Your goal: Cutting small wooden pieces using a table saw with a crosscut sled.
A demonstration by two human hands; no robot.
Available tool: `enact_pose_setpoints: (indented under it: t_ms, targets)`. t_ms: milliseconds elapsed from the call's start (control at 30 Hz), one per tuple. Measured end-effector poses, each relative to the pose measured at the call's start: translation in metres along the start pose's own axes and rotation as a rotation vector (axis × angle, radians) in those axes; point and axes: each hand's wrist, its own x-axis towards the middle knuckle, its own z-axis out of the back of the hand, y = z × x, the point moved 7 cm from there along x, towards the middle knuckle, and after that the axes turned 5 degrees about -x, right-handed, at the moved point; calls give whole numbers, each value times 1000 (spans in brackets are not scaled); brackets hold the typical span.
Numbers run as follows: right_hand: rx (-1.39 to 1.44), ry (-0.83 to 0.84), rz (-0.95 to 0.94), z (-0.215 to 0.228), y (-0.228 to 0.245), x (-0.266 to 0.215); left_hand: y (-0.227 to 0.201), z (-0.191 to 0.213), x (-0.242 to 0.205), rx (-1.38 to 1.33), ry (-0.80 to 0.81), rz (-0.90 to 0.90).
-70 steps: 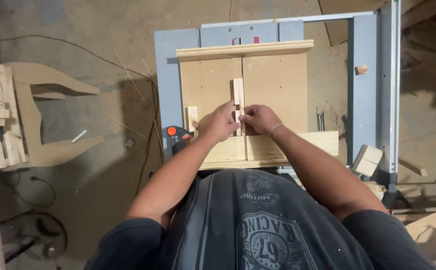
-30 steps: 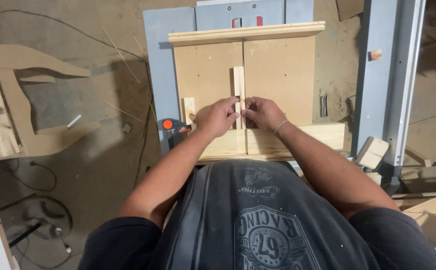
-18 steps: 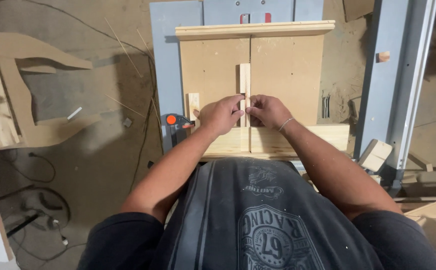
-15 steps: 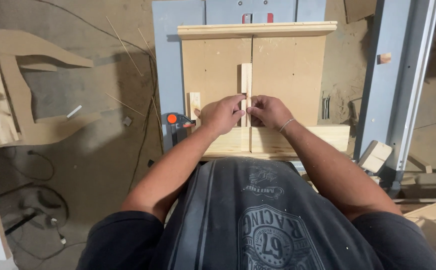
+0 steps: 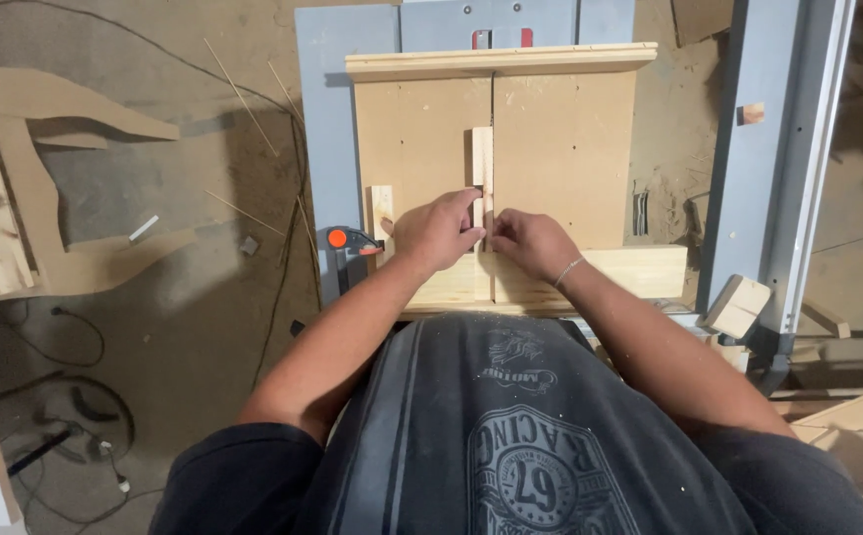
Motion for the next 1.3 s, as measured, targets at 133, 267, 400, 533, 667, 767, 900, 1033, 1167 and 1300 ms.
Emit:
enact_pose_setpoints:
  t_ms: [133,267,400,533,667,767,900,1033,1167,1300]
  targets:
    - [245,-93,61,-3,-15,-4,1,-3,2,-4,-37,-26]
    - [47,-141,118,2,-21,-3,26,-40,32,-21,-100,-83]
    - [-189,-32,290,-7,0,-12,32,-57,40,40,-127,-114]
    - [-92,-32,357,0,3,-16,6,-16,7,36,-54,-48]
    - [-179,-14,361,-4,-3,-20,15,0,11,-16,64,31]
    - [-128,11,365,6,-13,-30,44,-15,39,-145,88,-1]
    - [-141,-340,-17,48,-119,-42,48,-21,43,-179,154,-48]
    - [100,-590,-471,96,-158,-115,26,-11,23,-56,165,-7]
    - [334,-449,-695,88,-144,-159,16,-6,14,-32,190,35]
    - [608,-403,-779,69,-139,-171,18,-11,20,13,184,48]
